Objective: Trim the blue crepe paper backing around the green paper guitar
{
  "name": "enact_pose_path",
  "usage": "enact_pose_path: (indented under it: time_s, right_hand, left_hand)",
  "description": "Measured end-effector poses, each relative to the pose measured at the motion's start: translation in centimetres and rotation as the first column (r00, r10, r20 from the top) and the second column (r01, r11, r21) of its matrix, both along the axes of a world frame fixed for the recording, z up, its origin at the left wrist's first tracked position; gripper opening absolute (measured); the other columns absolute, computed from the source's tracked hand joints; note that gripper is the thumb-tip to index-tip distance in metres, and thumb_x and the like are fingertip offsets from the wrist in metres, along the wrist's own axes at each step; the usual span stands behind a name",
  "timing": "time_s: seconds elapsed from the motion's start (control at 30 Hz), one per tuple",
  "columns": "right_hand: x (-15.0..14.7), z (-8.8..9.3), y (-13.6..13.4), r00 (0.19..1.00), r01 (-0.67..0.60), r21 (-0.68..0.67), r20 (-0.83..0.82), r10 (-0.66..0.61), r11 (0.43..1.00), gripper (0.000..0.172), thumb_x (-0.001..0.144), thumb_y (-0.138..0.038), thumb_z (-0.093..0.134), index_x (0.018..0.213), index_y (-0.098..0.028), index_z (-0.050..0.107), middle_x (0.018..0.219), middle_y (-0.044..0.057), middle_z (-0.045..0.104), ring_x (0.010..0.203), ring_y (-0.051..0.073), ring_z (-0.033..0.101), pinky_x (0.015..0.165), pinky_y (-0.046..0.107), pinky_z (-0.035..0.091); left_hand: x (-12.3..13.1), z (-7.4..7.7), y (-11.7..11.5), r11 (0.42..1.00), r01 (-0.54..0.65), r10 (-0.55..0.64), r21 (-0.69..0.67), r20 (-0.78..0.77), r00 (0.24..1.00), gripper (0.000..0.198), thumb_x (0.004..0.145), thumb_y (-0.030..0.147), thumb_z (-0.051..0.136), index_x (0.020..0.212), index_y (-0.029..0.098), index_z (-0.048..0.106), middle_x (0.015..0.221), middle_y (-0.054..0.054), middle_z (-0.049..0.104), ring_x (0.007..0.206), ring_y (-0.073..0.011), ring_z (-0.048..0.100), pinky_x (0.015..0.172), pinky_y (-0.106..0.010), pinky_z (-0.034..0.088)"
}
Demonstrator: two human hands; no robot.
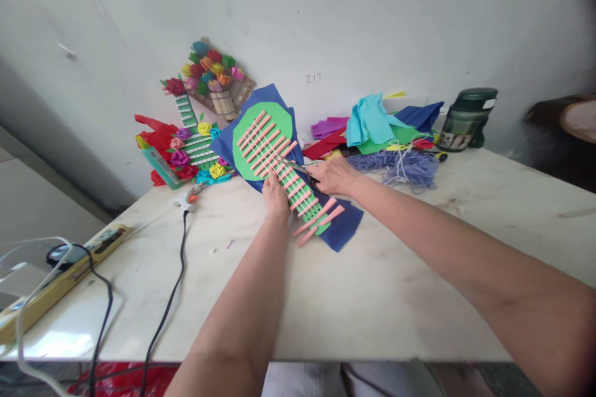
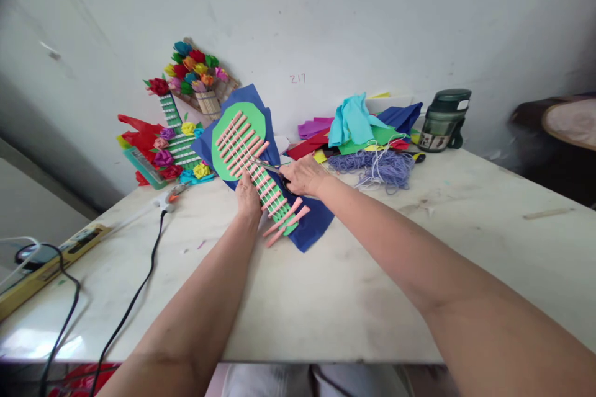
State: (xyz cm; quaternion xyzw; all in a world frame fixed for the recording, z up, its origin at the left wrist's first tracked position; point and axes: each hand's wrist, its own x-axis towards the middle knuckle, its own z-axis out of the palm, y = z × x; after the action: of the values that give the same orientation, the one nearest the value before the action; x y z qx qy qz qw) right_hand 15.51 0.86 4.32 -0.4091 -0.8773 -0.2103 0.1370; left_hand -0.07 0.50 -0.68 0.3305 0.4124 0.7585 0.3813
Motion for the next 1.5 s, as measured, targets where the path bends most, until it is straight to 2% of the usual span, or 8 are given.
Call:
enact_pose_path:
  time_s: [0.23,0.4,0.6,0.93,1.3,1.43,1.5]
  right_hand:
    - [-0.6,-0.2,0.1,1.000,-0.004,-0.034,-0.019,0.004,0.999,0.029,0.081,-0.025,0.046,0.099,-0.013,0.066,0.091,0.013,0.070,0.082,0.027,0.065,0.064,0.032,0.035]
    - [-0.7,-0.4,0.2,1.000,0.013,-0.066,-0.001,-0.013,0.998,0.031,0.082,-0.021,0.045,0.103,-0.010,0.065,0.093,0.016,0.070,0.085,0.028,0.064,0.066,0.032,0.036]
    - [-0.2,-0.8,0.3,1.000,0.010,-0.044,-0.010,-0.011,0.999,0.031,0.084,-0.023,0.044,0.106,-0.010,0.062,0.092,0.016,0.069,0.084,0.027,0.064,0.066,0.032,0.036]
    - [-0.5,0.4,0.2,0.999,0.019,-0.065,-0.027,-0.021,0.998,0.033,0.083,-0.033,0.047,0.107,-0.016,0.063,0.095,0.014,0.070,0.086,0.027,0.063,0.067,0.032,0.036]
    - [-0.2,-0.5,0.7,0.998,0.030,-0.020,-0.050,-0.031,0.999,0.031,0.086,-0.025,0.041,0.101,-0.014,0.066,0.092,0.013,0.070,0.083,0.026,0.062,0.065,0.031,0.033]
    - [0.4,-1.0,0.6,0.991,-0.003,0.015,-0.132,0.005,1.000,0.033,0.088,-0.030,0.040,0.100,-0.013,0.066,0.092,0.013,0.070,0.082,0.024,0.062,0.064,0.030,0.033]
    - [0.8,-1.4,0.3,0.976,0.024,0.033,-0.215,-0.016,0.999,0.036,0.088,-0.035,0.040,0.098,-0.014,0.067,0.092,0.013,0.070,0.081,0.023,0.062,0.063,0.029,0.033]
  left_hand:
    - [-0.1,0.2,0.1,1.000,-0.010,0.010,0.004,0.006,1.000,0.037,0.079,0.052,0.050,0.085,0.017,0.061,0.082,-0.006,0.065,0.073,-0.0182,0.061,0.068,-0.031,0.047]
    - [-0.2,0.1,0.3,0.998,-0.052,0.052,-0.028,0.006,0.999,0.036,0.078,0.052,0.052,0.078,0.017,0.058,0.074,-0.003,0.062,0.065,-0.0162,0.058,0.063,-0.030,0.046]
    - [-0.5,-0.2,0.5,0.998,-0.050,0.049,-0.040,-0.033,0.998,0.038,0.078,0.055,0.051,0.078,0.017,0.058,0.071,-0.002,0.060,0.062,-0.0144,0.056,0.061,-0.028,0.045]
    - [-0.5,-0.3,0.4,0.999,-0.014,0.013,-0.029,-0.035,0.999,0.040,0.079,0.056,0.050,0.080,0.017,0.060,0.074,-0.004,0.062,0.064,-0.0153,0.058,0.061,-0.029,0.046]
    - [-0.4,-0.4,0.5,0.999,-0.031,0.029,-0.033,-0.057,0.998,0.040,0.080,0.056,0.049,0.078,0.016,0.059,0.072,-0.004,0.061,0.063,-0.0158,0.058,0.061,-0.029,0.046]
    - [-0.4,-0.1,0.2,0.999,-0.023,0.021,-0.035,-0.041,0.999,0.041,0.083,0.053,0.046,0.082,0.015,0.060,0.079,-0.006,0.064,0.066,-0.0171,0.060,0.064,-0.032,0.048]
    - [-0.5,0.1,0.0,0.999,-0.010,0.009,-0.049,-0.018,1.000,0.041,0.083,0.053,0.047,0.085,0.015,0.062,0.081,-0.007,0.065,0.067,-0.0173,0.062,0.065,-0.032,0.050]
